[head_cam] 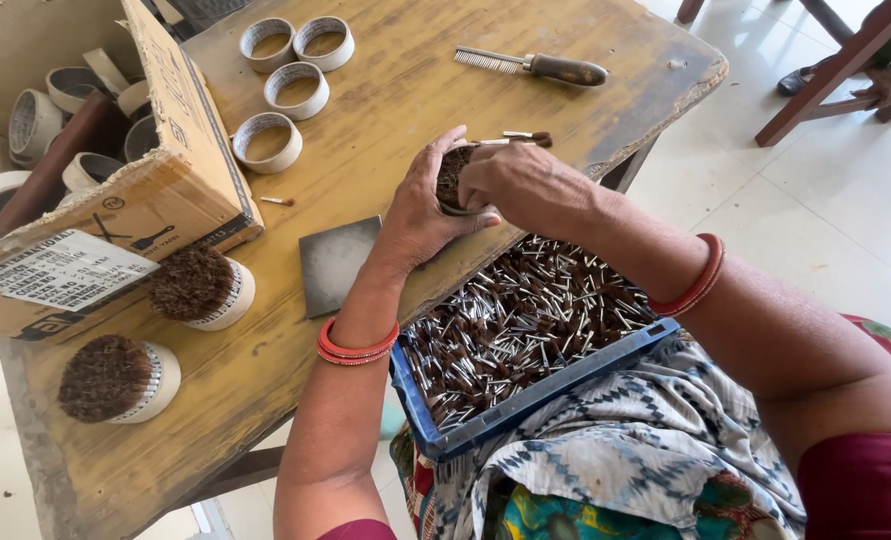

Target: The person sits at a workbench assembling round brushes. They pick metal-handled brush components from a blue bin, insert them one at a time into the holes of a perforated round base, and press them in by hand, occasionally turning the base to reach empty holes and setting finished bases aside.

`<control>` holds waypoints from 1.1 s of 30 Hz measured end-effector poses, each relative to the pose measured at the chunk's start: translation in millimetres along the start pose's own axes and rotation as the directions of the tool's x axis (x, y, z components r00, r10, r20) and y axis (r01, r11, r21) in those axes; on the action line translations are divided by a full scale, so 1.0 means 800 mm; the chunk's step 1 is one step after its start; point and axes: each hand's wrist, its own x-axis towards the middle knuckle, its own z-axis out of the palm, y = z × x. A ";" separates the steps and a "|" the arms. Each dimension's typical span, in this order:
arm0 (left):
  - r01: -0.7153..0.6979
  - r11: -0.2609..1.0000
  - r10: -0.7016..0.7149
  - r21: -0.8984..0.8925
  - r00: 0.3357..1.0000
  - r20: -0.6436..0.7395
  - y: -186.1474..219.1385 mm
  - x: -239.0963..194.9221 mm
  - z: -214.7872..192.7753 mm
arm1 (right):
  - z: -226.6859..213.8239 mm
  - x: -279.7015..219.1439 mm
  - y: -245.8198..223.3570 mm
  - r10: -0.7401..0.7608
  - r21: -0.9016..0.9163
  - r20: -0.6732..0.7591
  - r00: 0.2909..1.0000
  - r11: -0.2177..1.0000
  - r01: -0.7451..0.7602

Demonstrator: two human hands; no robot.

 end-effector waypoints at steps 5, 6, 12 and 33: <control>-0.007 0.999 0.006 -0.036 1.000 -0.021 -0.004 0.000 0.001 | -0.022 0.000 -0.015 -0.030 -0.023 -0.078 0.997 0.999 0.028; 0.060 0.994 -0.062 -0.092 0.998 -0.020 0.000 -0.002 0.000 | -0.020 0.000 -0.007 -0.101 0.022 -0.220 0.970 0.994 0.108; 0.040 0.986 -0.042 -0.160 0.999 -0.012 -0.012 -0.001 0.004 | -0.001 -0.011 0.017 0.011 0.046 -0.103 0.995 0.999 -0.006; 0.345 0.938 -0.339 -0.039 0.933 0.124 -0.014 0.003 -0.034 | -0.028 0.020 0.053 0.174 0.309 0.254 0.951 0.917 -0.251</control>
